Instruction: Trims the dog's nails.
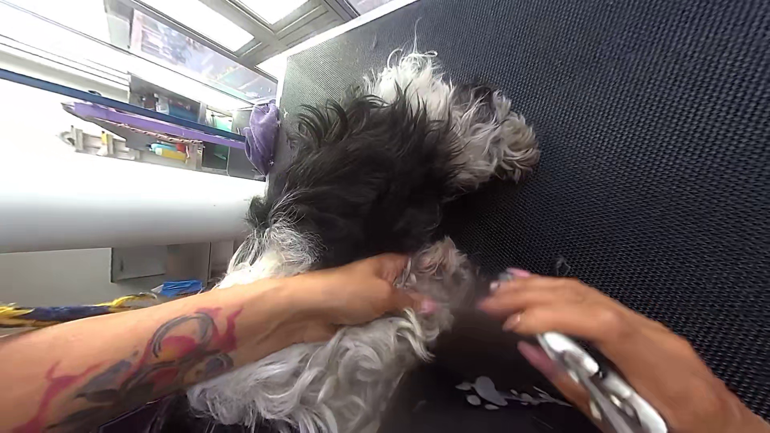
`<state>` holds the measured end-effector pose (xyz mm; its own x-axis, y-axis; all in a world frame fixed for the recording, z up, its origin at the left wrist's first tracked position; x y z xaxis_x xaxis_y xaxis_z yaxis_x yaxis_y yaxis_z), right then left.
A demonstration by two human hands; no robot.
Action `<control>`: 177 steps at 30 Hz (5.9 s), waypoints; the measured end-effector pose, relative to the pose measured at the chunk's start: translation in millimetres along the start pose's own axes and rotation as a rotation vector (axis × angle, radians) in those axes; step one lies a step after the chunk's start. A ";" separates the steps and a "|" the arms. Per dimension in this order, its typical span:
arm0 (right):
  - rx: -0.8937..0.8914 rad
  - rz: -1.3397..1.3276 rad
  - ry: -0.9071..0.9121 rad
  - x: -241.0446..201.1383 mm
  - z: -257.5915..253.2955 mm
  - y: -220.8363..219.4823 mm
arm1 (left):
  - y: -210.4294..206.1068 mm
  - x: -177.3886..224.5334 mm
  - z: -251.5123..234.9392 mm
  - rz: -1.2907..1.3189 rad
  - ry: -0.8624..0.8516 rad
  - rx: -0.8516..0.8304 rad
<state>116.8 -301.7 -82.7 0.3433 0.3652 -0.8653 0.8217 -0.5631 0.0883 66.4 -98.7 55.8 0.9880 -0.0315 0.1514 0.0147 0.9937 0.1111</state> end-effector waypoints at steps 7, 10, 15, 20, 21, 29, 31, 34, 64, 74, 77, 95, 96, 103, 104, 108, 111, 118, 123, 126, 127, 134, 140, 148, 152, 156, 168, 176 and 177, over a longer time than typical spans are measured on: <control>-0.212 0.338 0.010 5.5 -23.8 -22.7 | -6.2 -3.8 -3.5 -0.109 0.065 0.006; -0.260 0.346 0.089 4.2 -21.7 -34.0 | -5.4 -3.8 -5.4 -0.087 0.043 -0.016; -0.296 0.345 0.126 10.1 -9.5 -35.0 | 4.5 -16.8 -4.5 0.034 -0.058 -0.029; -0.283 0.298 0.128 14.4 0.7 -33.8 | -5.5 -12.0 -0.7 -0.024 -0.042 0.038; -0.282 0.287 0.128 15.1 3.0 -32.4 | -7.2 -12.1 -1.7 -0.040 -0.064 0.042; -0.170 0.092 0.063 17.8 13.4 -14.9 | -3.1 -13.3 -6.4 -0.120 -0.155 -0.100; -0.153 0.090 0.055 16.0 10.5 -14.3 | -4.7 -14.4 -6.8 -0.118 -0.144 -0.086; -0.141 0.116 0.094 10.5 4.3 -12.5 | -5.2 -14.1 -7.5 -0.093 -0.125 -0.088; -0.238 0.849 0.478 27.3 -81.3 2.6 | -3.0 -9.9 -3.7 -0.193 -0.161 -0.142; -0.117 0.768 0.404 32.9 -79.1 -2.4 | -1.4 -8.4 -1.8 -0.209 -0.133 -0.119; -0.030 0.759 0.251 33.1 -76.7 2.3 | 0.2 -9.9 -3.0 -0.175 -0.134 -0.137; 0.191 0.414 -0.461 27.8 8.5 14.4 | 13.4 -3.6 -7.0 -0.275 -0.470 -0.125; 0.190 0.407 -0.458 27.0 10.4 12.6 | 12.8 -2.7 -7.5 -0.271 -0.466 -0.105; 0.187 0.388 -0.418 21.1 11.2 7.9 | 7.8 -6.8 -9.4 -0.097 -0.318 -0.138; 0.191 0.392 -0.411 20.6 10.1 8.4 | 7.9 -6.5 -8.8 -0.112 -0.335 -0.139; 0.186 0.445 -0.381 19.6 1.9 11.2 | 8.6 -6.9 -7.0 -0.219 -0.458 -0.120; 0.147 0.500 -0.336 17.5 -9.8 12.2 | 9.7 -7.6 -7.9 -0.290 -0.532 -0.151; 0.010 0.620 -0.185 13.9 -43.3 12.6 | 8.8 -5.4 -7.0 -0.248 -0.471 -0.257; -0.139 0.663 -0.061 14.6 -67.4 14.4 | 7.1 -4.4 -7.2 -0.272 -0.432 -0.284; -0.219 0.709 0.037 15.6 -74.3 13.3 | 8.1 -4.2 -7.9 -0.281 -0.437 -0.278; -0.237 0.728 0.059 16.6 -75.4 12.3 | 8.4 -4.2 -8.2 -0.287 -0.438 -0.279; -0.300 0.776 0.087 20.9 -78.2 10.4 | 10.1 -4.8 -11.0 -0.343 -0.441 -0.238; -0.306 0.808 0.120 24.9 -79.2 10.4 | 10.2 -5.2 -12.6 -0.354 -0.434 -0.225; -0.217 0.803 0.144 27.3 -76.8 6.1 | 12.5 -6.3 -16.1 -0.337 -0.474 -0.258; -0.066 0.742 0.067 31.2 -68.4 -1.7 | 12.2 -7.4 -16.4 -0.314 -0.450 -0.283; 0.000 0.669 -0.135 31.3 -63.7 7.4 | 17.1 -5.5 -11.8 -0.270 -0.357 -0.256; 0.040 0.646 -0.212 22.5 -43.1 24.7 | 20.6 1.2 -12.5 -0.115 -0.320 -0.142; 0.006 0.643 -0.199 23.7 -45.8 24.1 | 20.8 -4.2 -16.0 -0.093 -0.461 -0.278; 0.002 0.645 -0.189 23.0 -46.8 23.3 | 20.2 -5.0 -16.8 -0.103 -0.480 -0.287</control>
<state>165.1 -271.8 -77.5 0.6797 -0.1805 -0.7109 0.4776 -0.6266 0.6158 64.4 -76.7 40.8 0.7993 -0.1085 0.5911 0.2150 0.9701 -0.1126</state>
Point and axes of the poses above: each hand's wrist, its own z-axis away from the middle knuckle, its own y-axis out of the back of the hand, x = y × z, the point moved 2 cm from there along -z, towards the middle knuckle, and after that the axes turned 2 degrees about -x, right-handed, at the moved point
